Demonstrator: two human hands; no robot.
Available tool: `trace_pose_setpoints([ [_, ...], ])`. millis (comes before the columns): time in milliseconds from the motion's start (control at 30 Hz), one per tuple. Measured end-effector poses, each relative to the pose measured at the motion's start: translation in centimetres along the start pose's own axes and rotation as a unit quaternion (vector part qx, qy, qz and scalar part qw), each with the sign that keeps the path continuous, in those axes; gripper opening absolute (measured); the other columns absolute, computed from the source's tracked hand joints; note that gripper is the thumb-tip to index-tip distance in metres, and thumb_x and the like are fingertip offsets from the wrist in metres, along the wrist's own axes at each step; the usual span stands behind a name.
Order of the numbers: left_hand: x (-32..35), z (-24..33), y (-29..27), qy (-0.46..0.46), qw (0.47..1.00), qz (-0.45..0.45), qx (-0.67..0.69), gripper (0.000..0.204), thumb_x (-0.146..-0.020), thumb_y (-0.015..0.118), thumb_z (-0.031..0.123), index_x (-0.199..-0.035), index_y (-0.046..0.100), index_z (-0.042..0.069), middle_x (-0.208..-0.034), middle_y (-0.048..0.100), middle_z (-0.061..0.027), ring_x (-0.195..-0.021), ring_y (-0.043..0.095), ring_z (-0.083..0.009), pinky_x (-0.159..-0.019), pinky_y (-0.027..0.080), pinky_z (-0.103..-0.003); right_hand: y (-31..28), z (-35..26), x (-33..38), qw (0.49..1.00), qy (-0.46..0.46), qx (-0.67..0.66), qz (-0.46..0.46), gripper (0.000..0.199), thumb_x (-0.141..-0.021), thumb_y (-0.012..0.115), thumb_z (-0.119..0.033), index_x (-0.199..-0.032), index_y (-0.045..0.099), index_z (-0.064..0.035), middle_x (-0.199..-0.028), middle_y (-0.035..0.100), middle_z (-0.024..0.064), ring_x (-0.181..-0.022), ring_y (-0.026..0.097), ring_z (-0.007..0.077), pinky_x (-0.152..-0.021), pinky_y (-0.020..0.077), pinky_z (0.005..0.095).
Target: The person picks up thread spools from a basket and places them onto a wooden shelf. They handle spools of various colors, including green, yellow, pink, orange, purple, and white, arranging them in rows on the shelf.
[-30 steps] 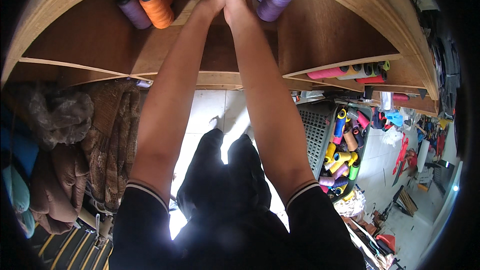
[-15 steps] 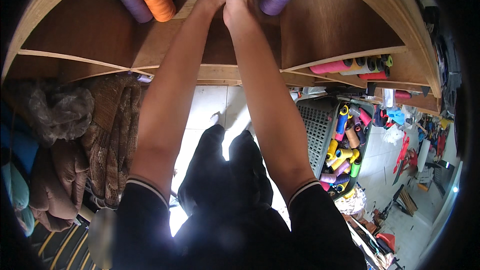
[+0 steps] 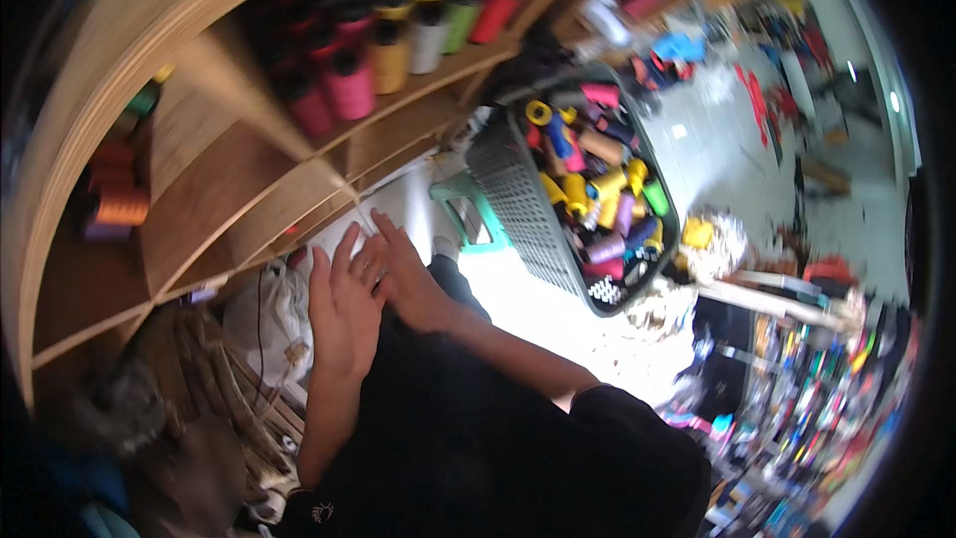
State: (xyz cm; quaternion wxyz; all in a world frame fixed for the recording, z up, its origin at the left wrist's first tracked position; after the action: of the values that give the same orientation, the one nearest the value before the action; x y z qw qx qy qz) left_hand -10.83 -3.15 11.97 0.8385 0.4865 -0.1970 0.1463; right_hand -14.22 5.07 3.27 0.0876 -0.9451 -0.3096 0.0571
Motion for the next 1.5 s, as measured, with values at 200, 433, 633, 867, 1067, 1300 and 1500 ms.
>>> trace_pose_setpoints([
  [200, -1.9, -5.6, 6.5, 0.036, 0.916, -0.349, -0.197, 0.069, -0.097, 0.035, 0.050, -0.127, 0.041, -0.012, -0.138, 0.040, -0.0298, -0.131, 0.037, -0.0441, -0.113, 0.024, -0.050, -5.6, 0.6, 2.6, 0.683, 0.218, -0.696, 0.045, 0.089, -0.089, 0.029, -0.072, -0.141, 0.035, -0.0014, -0.139, 0.042, 0.0204, -0.128, 0.042, 0.0297, -0.109, 0.0303, 0.0416],
  [433, -7.1, -10.9, -7.1, 0.004, 0.905, -0.071, -0.419, 0.048, -0.100, 0.042, 0.038, -0.117, 0.053, -0.005, -0.121, 0.058, -0.0195, -0.119, 0.053, -0.0272, -0.102, 0.040, -0.039, -16.0, 2.3, 5.8, 0.724, 0.188, -0.640, 0.175, 0.071, -0.091, 0.042, -0.062, -0.126, 0.051, -0.0012, -0.120, 0.059, 0.0167, -0.107, 0.058, 0.0262, -0.097, 0.0401, 0.0377],
  [633, -1.8, -10.3, -28.8, -0.152, 0.698, 0.182, -0.675, 0.042, -0.096, 0.051, 0.037, -0.107, 0.059, -0.002, -0.098, 0.062, -0.0101, -0.094, 0.058, -0.0173, -0.082, 0.045, -0.032, -27.7, 12.8, 11.2, 0.915, 0.267, -0.011, 0.302, 0.027, -0.082, 0.069, -0.018, -0.103, 0.061, -0.0029, -0.098, 0.063, 0.0106, -0.086, 0.062, 0.0194, -0.075, 0.0497, 0.0333],
  [867, 8.6, -16.8, -37.5, -0.319, 0.750, 0.380, -0.437, 0.026, -0.091, 0.055, 0.041, -0.100, 0.058, 0.016, -0.082, 0.058, 0.0027, -0.067, 0.053, -0.0108, -0.058, 0.040, -0.029, -35.8, 18.3, 8.0, 0.854, 0.103, 0.355, 0.367, 0.052, -0.071, 0.073, -0.014, -0.115, 0.050, 0.0002, -0.107, 0.054, 0.0212, -0.098, 0.054, 0.0404, -0.084, 0.0458, 0.0475],
  [1067, 7.9, -20.1, -29.3, -0.317, 0.745, 0.326, -0.488, 0.019, -0.093, 0.052, 0.037, -0.086, 0.052, 0.019, -0.066, 0.047, 0.0085, -0.051, 0.038, -0.0049, -0.044, 0.026, -0.022, -37.5, 20.5, 2.8, 0.840, 0.163, 0.347, 0.385, 0.065, -0.069, 0.075, -0.016, -0.123, 0.043, -0.0002, -0.110, 0.053, 0.0217, -0.103, 0.052, 0.0413, -0.088, 0.0442, 0.0486],
  [1300, 9.9, -23.2, -30.9, -0.330, 0.779, 0.376, -0.379, 0.023, -0.091, 0.054, 0.040, -0.076, 0.051, 0.023, -0.059, 0.042, 0.0109, -0.043, 0.029, -0.0029, -0.040, 0.021, -0.022, -38.2, 18.5, 5.3, 0.876, 0.177, 0.229, 0.385, 0.052, -0.072, 0.073, -0.021, -0.115, 0.051, 0.0001, -0.107, 0.058, 0.0203, -0.103, 0.057, 0.0340, -0.088, 0.0458, 0.0423],
  [1500, 9.1, -23.1, -29.8, -0.336, 0.750, 0.386, -0.419, 0.022, -0.091, 0.054, 0.040, -0.076, 0.052, 0.023, -0.059, 0.040, 0.0113, -0.042, 0.027, -0.0026, -0.039, 0.019, -0.022, -39.8, 13.8, 13.7, 0.834, 0.207, 0.124, 0.496, 0.041, -0.074, 0.071, -0.010, -0.109, 0.051, -0.0023, -0.100, 0.054, 0.0108, -0.090, 0.054, 0.0220, -0.083, 0.0437, 0.0330],
])
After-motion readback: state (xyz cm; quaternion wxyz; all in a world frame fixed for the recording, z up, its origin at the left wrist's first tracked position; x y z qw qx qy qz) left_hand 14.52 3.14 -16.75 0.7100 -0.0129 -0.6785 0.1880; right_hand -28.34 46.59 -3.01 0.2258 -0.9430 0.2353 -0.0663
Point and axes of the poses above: each hand's wrist, its own x-axis away from the middle knuckle, its own y-axis out of the palm, z = x × y, the point moved 6 cm from there along -x, towards the middle knuckle
